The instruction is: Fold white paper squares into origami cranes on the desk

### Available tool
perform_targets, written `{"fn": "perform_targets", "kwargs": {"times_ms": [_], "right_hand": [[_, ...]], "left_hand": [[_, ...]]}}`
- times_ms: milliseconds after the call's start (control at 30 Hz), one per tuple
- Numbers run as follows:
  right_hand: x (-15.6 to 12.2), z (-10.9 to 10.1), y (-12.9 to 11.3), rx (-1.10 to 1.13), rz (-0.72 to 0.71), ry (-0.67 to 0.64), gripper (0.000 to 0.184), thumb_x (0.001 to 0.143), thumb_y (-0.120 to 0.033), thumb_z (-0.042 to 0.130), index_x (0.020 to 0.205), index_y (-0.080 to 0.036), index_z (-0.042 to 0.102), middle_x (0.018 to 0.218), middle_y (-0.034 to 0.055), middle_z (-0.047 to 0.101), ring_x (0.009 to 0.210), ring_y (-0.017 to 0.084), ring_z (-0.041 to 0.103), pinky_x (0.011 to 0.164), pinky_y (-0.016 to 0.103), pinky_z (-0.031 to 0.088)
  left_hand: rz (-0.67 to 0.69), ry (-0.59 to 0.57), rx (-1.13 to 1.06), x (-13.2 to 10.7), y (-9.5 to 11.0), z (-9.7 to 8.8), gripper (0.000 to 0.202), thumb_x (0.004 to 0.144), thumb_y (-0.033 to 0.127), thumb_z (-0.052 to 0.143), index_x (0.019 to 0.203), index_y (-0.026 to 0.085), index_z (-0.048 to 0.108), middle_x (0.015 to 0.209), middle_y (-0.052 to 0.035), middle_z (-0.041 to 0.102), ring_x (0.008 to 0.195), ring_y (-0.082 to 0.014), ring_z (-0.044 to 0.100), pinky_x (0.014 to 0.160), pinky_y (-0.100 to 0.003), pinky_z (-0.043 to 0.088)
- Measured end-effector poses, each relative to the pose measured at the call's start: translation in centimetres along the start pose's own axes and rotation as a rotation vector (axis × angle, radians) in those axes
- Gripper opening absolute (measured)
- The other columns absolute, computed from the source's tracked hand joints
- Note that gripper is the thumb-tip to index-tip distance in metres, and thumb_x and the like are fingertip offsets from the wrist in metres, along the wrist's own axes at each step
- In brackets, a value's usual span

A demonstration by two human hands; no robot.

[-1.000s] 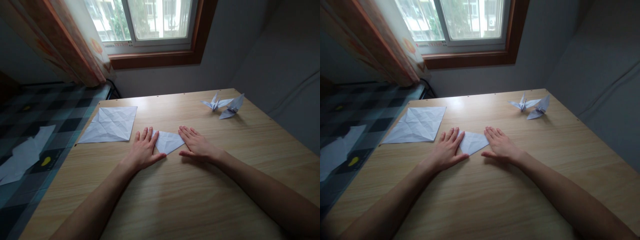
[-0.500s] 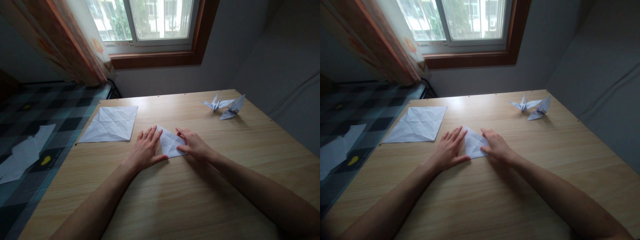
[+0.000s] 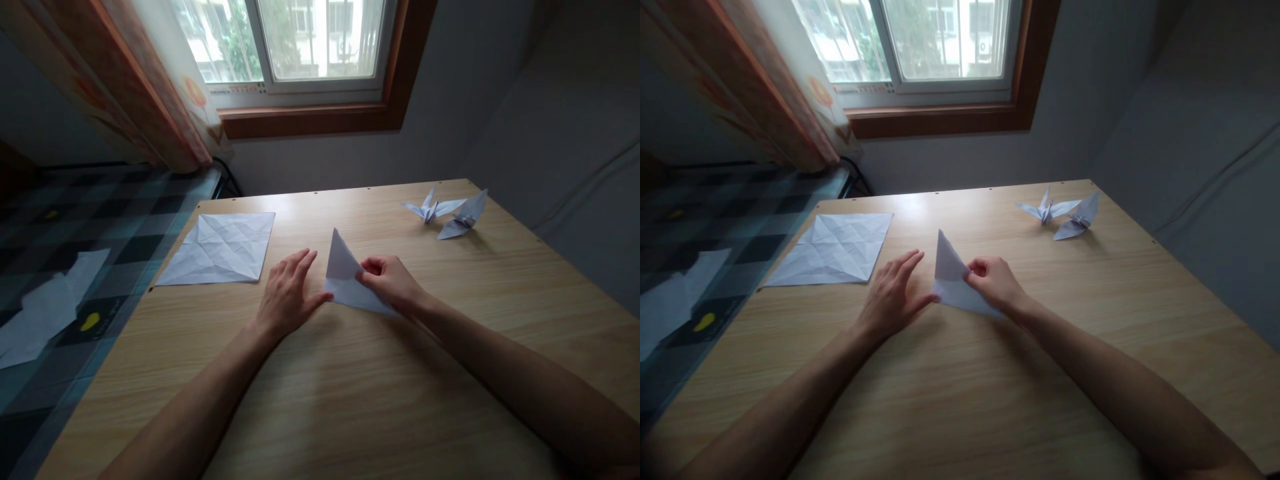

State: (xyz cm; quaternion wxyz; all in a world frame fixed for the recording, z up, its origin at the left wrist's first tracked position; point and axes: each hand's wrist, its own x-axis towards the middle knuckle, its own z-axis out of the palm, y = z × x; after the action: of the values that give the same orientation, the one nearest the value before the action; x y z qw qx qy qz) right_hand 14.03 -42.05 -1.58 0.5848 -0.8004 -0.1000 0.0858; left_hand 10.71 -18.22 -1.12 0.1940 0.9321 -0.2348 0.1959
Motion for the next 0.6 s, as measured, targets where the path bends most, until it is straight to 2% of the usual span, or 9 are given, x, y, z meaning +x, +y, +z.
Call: {"fn": "perform_targets", "kwargs": {"times_ms": [133, 267, 433, 600], "right_hand": [[-0.1, 0.8, 0.2, 0.207, -0.060, 0.150, 0.027, 0.074, -0.040, 0.070, 0.070, -0.019, 0.054, 0.059, -0.0035, 0.057, 0.052, 0.011, 0.050, 0.048, 0.022, 0.036], [-0.5, 1.6, -0.2, 0.245, -0.099, 0.179, 0.032, 0.077, -0.044, 0.071, 0.073, -0.020, 0.050, 0.058, -0.0056, 0.053, 0.049, 0.011, 0.049, 0.046, 0.022, 0.038], [-1.3, 2.7, -1.2, 0.340, -0.130, 0.071, 0.034, 0.078, -0.045, 0.072, 0.079, -0.021, 0.047, 0.062, -0.0055, 0.055, 0.053, 0.013, 0.056, 0.048, 0.024, 0.046], [-1.8, 3.3, -1.4, 0.513, -0.171, -0.153, 0.045, 0.072, -0.042, 0.080, 0.101, -0.022, 0.053, 0.086, 0.0010, 0.065, 0.075, 0.018, 0.066, 0.067, 0.032, 0.057]], "left_hand": [[-0.064, 0.137, -0.201, -0.1, 0.9, 0.3, 0.075, 0.083, 0.051, 0.064, 0.144, 0.022, 0.031, 0.145, -0.0163, 0.041, 0.133, -0.0308, 0.042, 0.109, -0.049, 0.038], [-0.109, 0.088, -0.396, -0.4, 2.5, 0.9, 0.090, 0.077, 0.057, 0.069, 0.148, 0.025, 0.024, 0.153, -0.0169, 0.029, 0.139, -0.0335, 0.035, 0.109, -0.051, 0.038], [-0.104, -0.059, -0.450, -0.4, 3.7, 1.1, 0.104, 0.072, 0.061, 0.071, 0.152, 0.023, 0.016, 0.157, -0.0192, 0.020, 0.145, -0.0355, 0.021, 0.115, -0.055, 0.027], [-0.115, -0.085, -0.454, -0.4, 3.7, 1.1, 0.105, 0.074, 0.058, 0.071, 0.153, 0.023, 0.012, 0.157, -0.0186, 0.020, 0.145, -0.0364, 0.022, 0.115, -0.057, 0.027]]}}
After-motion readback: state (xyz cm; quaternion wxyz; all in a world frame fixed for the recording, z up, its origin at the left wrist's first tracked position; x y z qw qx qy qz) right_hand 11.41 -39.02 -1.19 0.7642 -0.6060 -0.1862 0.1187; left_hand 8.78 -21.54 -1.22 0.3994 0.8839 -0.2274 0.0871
